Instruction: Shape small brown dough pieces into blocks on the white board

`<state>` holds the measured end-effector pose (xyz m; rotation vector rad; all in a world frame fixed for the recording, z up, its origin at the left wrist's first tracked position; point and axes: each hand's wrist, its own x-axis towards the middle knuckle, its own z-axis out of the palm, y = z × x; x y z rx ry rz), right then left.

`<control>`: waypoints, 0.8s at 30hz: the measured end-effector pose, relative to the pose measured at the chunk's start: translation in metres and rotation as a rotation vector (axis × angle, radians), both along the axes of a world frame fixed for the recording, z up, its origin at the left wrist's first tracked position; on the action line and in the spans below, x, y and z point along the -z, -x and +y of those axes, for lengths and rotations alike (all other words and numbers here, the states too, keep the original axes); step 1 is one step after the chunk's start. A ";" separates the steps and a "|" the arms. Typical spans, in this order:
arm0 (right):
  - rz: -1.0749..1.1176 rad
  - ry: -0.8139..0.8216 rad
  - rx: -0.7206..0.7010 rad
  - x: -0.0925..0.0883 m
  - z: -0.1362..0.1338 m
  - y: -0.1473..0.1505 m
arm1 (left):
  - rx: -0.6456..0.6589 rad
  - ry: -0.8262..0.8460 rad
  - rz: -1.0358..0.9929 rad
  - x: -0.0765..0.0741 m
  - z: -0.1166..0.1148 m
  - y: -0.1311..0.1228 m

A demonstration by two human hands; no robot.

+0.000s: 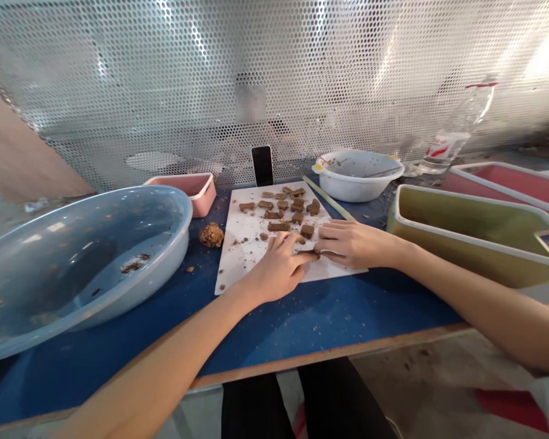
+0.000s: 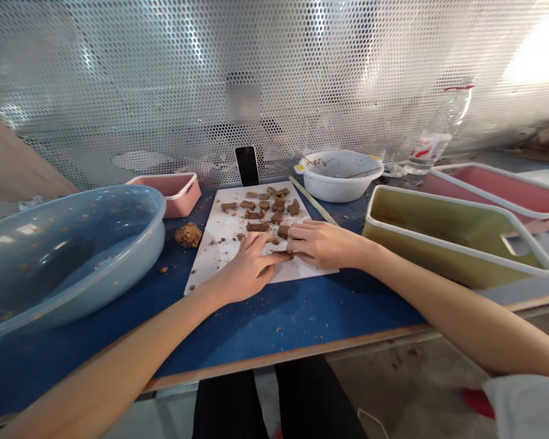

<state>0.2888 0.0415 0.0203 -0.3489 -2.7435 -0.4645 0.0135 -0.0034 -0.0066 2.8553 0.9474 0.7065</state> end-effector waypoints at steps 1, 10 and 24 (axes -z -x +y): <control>0.002 -0.002 -0.004 0.000 0.000 0.000 | -0.001 -0.001 0.001 0.000 0.000 0.000; 0.026 0.029 0.012 -0.003 -0.003 0.000 | 0.006 0.009 -0.013 0.000 0.001 0.001; 0.099 0.071 0.077 -0.012 0.001 -0.009 | -0.025 0.012 -0.022 -0.002 0.003 0.005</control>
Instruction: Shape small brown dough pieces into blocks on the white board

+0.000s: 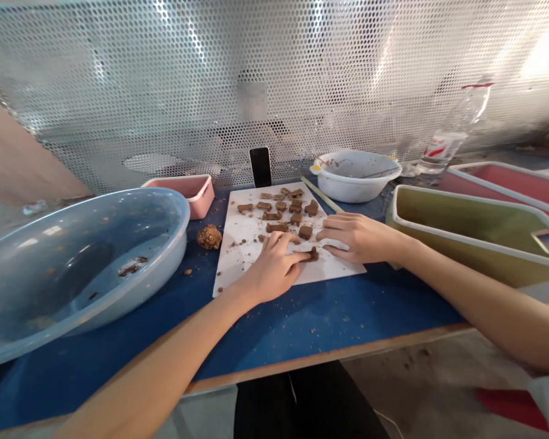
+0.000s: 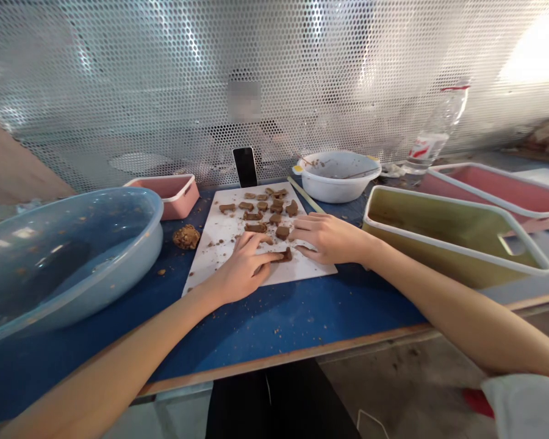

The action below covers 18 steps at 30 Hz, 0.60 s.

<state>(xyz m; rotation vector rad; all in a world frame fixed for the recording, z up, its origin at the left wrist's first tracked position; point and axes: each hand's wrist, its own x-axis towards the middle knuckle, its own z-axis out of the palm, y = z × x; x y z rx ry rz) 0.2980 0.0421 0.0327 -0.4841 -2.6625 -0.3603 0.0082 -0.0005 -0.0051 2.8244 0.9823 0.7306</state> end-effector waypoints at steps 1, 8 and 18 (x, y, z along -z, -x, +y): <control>0.002 0.011 -0.008 0.000 0.001 -0.001 | -0.004 -0.002 0.002 0.000 0.000 0.000; 0.017 0.158 -0.205 0.003 0.004 -0.001 | 0.024 0.004 -0.009 -0.001 -0.001 0.000; -0.016 0.189 -0.222 0.006 0.007 -0.004 | 0.027 0.015 -0.019 -0.002 -0.003 -0.001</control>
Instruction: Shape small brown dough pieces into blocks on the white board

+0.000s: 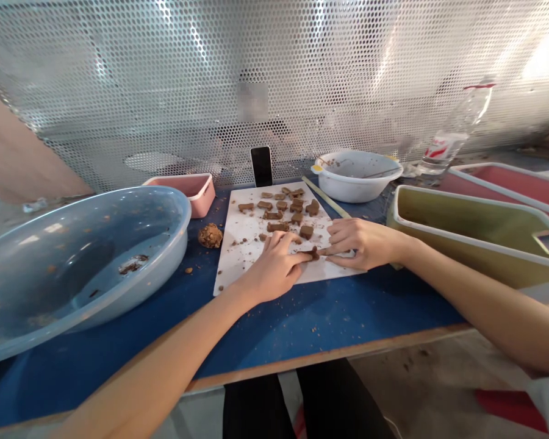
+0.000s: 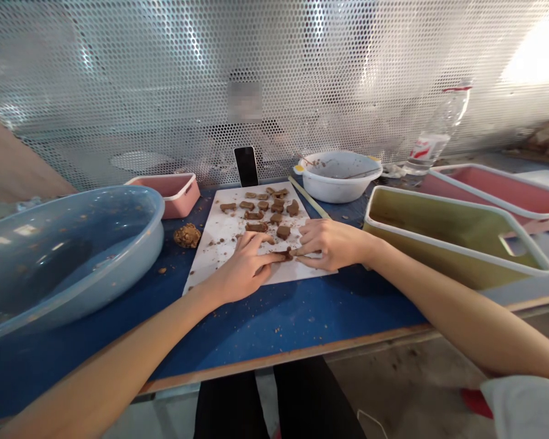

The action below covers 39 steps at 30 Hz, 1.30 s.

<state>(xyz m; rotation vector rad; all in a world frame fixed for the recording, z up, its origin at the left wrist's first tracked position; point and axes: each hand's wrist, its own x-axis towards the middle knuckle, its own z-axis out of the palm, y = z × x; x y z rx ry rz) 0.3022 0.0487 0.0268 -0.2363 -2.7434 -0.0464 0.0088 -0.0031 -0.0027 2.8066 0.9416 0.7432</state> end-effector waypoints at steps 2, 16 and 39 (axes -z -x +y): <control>0.013 0.008 0.020 -0.001 0.000 0.000 | 0.003 -0.001 -0.003 0.000 0.000 0.000; -0.019 0.029 0.114 0.000 0.001 0.000 | -0.017 0.000 0.001 0.002 0.002 0.001; 0.114 -0.083 0.285 0.005 -0.002 0.006 | -0.241 -0.002 0.109 0.009 0.017 0.014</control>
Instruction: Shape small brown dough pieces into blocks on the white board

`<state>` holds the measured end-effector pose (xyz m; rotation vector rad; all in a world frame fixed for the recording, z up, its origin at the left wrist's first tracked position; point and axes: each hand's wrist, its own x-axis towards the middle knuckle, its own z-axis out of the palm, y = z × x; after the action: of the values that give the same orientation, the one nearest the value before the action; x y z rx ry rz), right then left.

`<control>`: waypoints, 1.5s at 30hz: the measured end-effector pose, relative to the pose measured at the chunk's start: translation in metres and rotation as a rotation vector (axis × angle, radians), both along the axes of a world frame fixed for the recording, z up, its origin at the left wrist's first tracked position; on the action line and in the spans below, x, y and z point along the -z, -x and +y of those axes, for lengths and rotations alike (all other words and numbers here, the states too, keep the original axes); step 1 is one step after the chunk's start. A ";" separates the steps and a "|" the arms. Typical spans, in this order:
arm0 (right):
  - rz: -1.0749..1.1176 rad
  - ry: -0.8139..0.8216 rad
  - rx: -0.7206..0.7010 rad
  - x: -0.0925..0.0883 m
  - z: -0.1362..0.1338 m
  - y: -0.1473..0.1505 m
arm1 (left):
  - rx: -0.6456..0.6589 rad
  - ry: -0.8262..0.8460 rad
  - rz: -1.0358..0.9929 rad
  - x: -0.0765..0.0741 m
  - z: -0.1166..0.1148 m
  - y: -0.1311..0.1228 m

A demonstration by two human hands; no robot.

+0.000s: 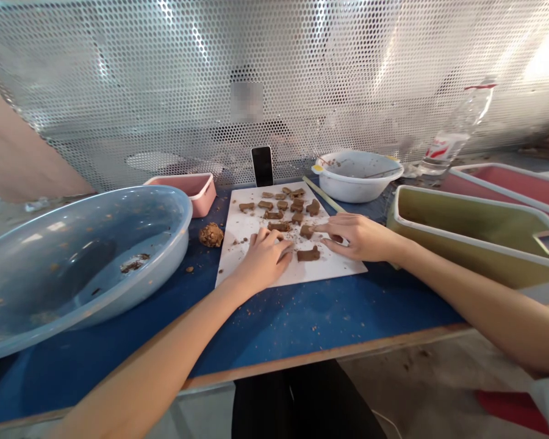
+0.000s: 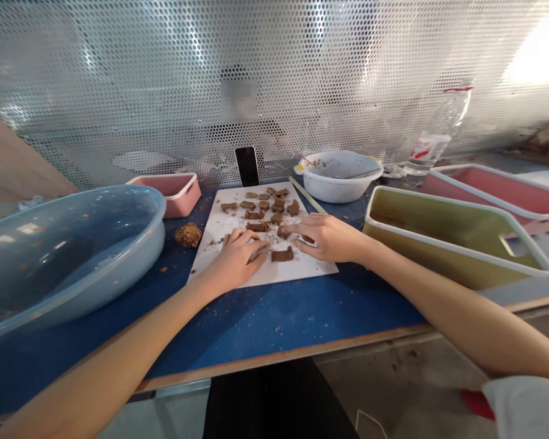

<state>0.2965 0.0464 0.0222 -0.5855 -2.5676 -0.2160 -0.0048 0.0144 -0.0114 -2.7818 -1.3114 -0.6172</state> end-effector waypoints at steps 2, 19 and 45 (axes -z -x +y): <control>0.006 -0.003 0.013 0.001 0.000 0.001 | -0.005 0.036 -0.002 -0.001 0.002 0.001; 0.023 0.001 0.052 0.004 -0.002 0.003 | -0.049 0.068 -0.237 -0.001 0.009 0.004; 0.298 -0.019 -0.094 0.017 -0.031 0.042 | 0.182 0.922 -1.210 -0.020 -0.012 -0.020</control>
<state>0.2541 0.0158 0.0049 -0.4504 -2.2946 -0.1110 0.0149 0.0023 0.0082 -3.2018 -1.7616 -2.5613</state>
